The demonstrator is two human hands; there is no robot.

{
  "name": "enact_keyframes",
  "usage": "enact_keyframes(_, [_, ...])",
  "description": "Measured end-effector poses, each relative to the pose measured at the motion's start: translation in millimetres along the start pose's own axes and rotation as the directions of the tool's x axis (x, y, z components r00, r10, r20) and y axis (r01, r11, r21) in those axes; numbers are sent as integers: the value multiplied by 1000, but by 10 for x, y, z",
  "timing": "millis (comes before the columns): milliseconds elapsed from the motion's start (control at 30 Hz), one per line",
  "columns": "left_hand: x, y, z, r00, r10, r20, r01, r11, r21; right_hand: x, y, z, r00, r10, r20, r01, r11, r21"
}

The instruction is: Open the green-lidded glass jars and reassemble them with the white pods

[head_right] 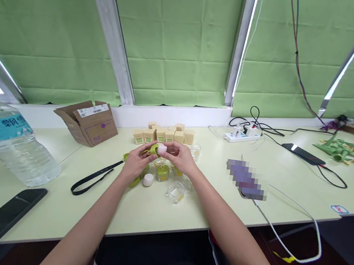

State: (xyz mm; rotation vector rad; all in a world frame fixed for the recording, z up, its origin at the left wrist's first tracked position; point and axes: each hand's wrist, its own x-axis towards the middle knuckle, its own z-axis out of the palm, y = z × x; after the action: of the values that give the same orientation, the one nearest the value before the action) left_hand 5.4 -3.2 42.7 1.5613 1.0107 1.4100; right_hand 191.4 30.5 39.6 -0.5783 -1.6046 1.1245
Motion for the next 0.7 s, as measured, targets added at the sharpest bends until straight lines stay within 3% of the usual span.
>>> enact_keyframes(467, [-1, -23, 19, 1000, 13, -24, -13, 1000, 14, -49, 25, 9, 986, -158, -56, 141, 961, -237])
enact_keyframes(700, [22, -50, -3, 998, -6, -55, 7, 1000, 11, -8, 59, -5, 999, -37, -11, 36, 996, -82])
